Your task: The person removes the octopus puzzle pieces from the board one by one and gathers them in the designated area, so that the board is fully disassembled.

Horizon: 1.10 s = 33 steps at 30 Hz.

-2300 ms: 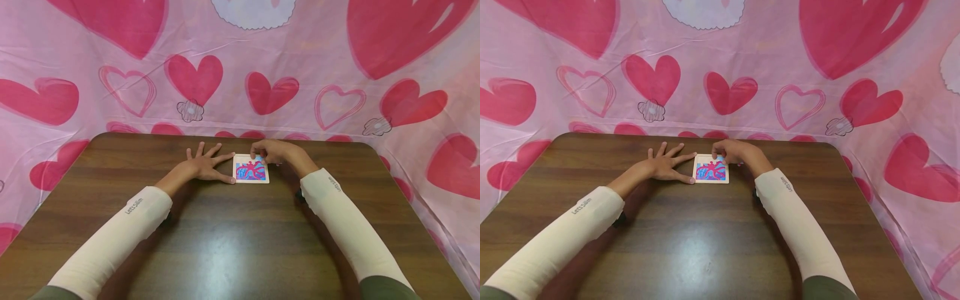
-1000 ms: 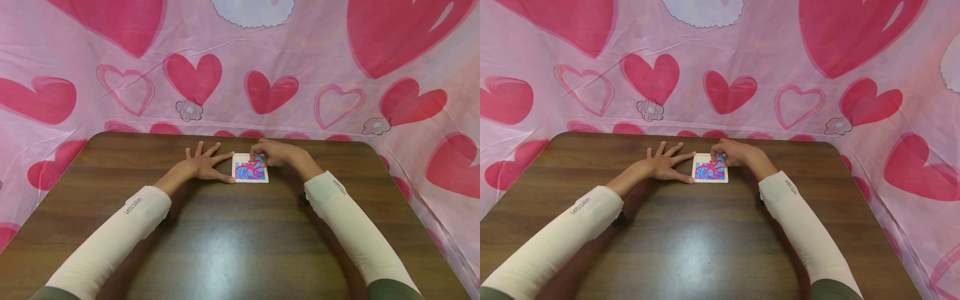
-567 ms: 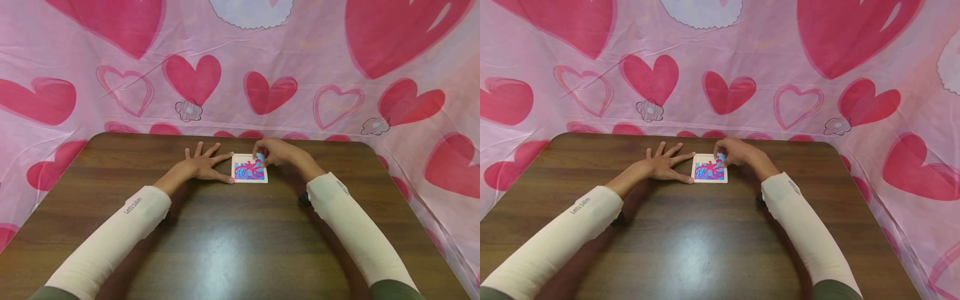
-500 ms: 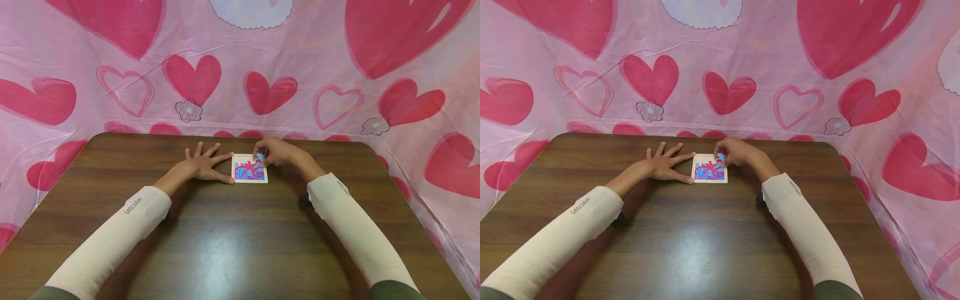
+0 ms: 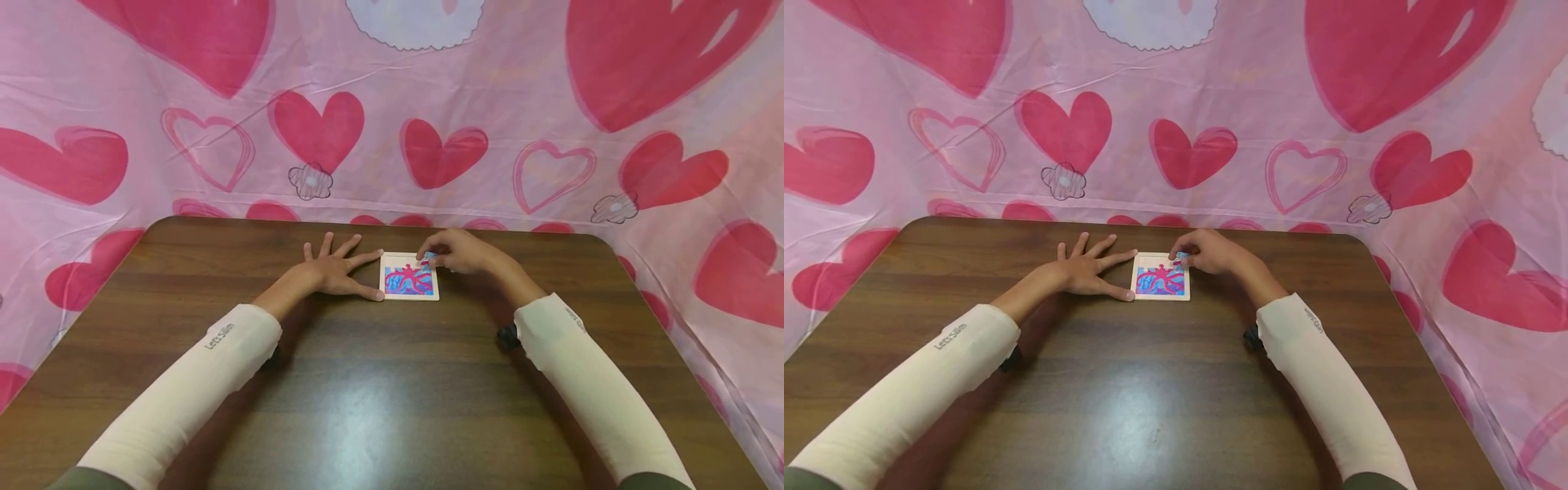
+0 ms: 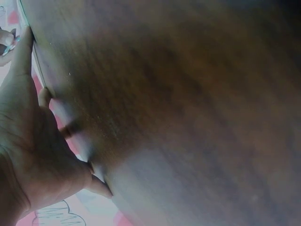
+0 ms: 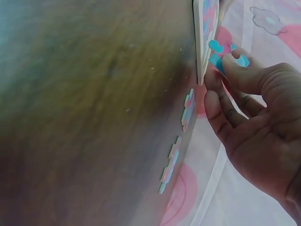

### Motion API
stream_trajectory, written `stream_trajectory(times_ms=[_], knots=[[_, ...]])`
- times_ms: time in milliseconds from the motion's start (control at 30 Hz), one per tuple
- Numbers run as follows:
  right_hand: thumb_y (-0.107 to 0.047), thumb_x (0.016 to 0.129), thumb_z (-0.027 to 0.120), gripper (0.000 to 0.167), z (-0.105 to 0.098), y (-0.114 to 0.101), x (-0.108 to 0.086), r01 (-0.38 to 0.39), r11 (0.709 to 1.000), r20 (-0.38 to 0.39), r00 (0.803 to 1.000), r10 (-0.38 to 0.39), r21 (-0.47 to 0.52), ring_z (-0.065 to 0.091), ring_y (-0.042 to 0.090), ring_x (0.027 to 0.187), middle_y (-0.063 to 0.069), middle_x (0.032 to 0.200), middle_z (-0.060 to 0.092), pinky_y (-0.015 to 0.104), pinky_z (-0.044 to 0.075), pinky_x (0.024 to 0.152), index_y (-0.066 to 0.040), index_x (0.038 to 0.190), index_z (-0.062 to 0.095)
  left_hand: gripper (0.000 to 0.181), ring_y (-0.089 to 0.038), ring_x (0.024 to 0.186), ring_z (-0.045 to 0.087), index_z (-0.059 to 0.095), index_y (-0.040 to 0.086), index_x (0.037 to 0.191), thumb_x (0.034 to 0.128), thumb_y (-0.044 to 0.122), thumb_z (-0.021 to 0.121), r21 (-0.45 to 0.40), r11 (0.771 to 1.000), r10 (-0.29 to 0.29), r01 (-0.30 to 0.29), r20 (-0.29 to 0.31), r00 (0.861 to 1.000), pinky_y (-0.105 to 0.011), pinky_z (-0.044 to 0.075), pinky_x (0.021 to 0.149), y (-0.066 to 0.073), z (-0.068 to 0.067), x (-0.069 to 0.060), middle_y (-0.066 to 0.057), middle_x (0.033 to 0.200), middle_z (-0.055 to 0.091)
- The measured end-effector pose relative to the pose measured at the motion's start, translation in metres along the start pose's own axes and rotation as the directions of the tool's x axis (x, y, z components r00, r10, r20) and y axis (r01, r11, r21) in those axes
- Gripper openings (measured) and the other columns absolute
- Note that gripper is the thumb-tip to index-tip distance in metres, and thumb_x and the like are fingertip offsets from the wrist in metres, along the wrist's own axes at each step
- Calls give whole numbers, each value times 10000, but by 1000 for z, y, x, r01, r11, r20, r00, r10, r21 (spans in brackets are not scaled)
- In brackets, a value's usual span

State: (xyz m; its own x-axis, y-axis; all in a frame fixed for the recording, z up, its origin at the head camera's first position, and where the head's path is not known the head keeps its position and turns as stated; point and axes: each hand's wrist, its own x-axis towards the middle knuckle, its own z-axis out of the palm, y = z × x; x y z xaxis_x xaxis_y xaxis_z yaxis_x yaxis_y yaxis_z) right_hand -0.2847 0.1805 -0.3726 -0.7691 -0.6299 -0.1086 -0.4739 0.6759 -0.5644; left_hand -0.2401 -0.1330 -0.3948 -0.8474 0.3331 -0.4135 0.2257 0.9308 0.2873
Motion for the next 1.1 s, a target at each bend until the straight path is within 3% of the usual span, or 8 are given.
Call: stream_trajectory(times_ms=[267, 467, 567, 767, 1100], knots=[[-39, 1025, 812, 228, 5, 8, -14, 27, 999, -98, 995, -23, 44, 741, 330, 1122, 166, 1170, 793, 535, 619, 1073, -24, 1238, 733, 1129, -506, 1713, -319, 88, 619, 1761, 838, 1015, 605, -6, 1000, -9, 9, 11, 1000, -837, -212, 1293, -1, -1, -1, 77, 1917, -187], [-84, 1036, 819, 259, 4, 16, -28, -16, 993, -119, 992, 30, 116, 708, 255, 974, 131, 1149, 797, 365, 625, 889, -63, 1291, 778, 1124, -510, 1712, -318, 96, 613, 1764, 843, 1014, 600, -10, 1000, 2, -2, 8, 1000, -840, -219, 1287, -1, -1, 0, 68, 1918, -184], [-86, 1042, 808, 290, 0, 21, -36, -36, 986, -117, 992, 56, 165, 701, 268, 918, 148, 1152, 811, 334, 627, 811, -58, 1330, 789, 1120, -505, 1710, -325, 95, 617, 1762, 844, 1015, 598, -16, 1000, 4, -4, 11, 1000, -838, -223, 1286, 0, -1, -1, 71, 1917, -189], [-56, 1046, 791, 309, -10, 34, -49, -51, 970, -133, 988, 84, 236, 744, 287, 938, 204, 1151, 796, 330, 656, 809, -11, 1351, 775, 1171, -504, 1706, -336, 89, 631, 1756, 790, 1067, 585, -21, 1000, -3, 3, 19, 1000, -847, -246, 1266, -2, -1, 3, 77, 1915, -193], [-63, 1016, 836, 315, -23, 47, -68, -113, 945, -177, 969, 174, 309, 747, 134, 883, 217, 1122, 792, 295, 664, 793, 47, 1301, 761, 1157, -486, 1704, -351, 60, 688, 1724, 777, 1062, 610, 10, 999, -38, 38, 29, 999, -841, -235, 1276, -7, 4, 17, 118, 1903, -217]])
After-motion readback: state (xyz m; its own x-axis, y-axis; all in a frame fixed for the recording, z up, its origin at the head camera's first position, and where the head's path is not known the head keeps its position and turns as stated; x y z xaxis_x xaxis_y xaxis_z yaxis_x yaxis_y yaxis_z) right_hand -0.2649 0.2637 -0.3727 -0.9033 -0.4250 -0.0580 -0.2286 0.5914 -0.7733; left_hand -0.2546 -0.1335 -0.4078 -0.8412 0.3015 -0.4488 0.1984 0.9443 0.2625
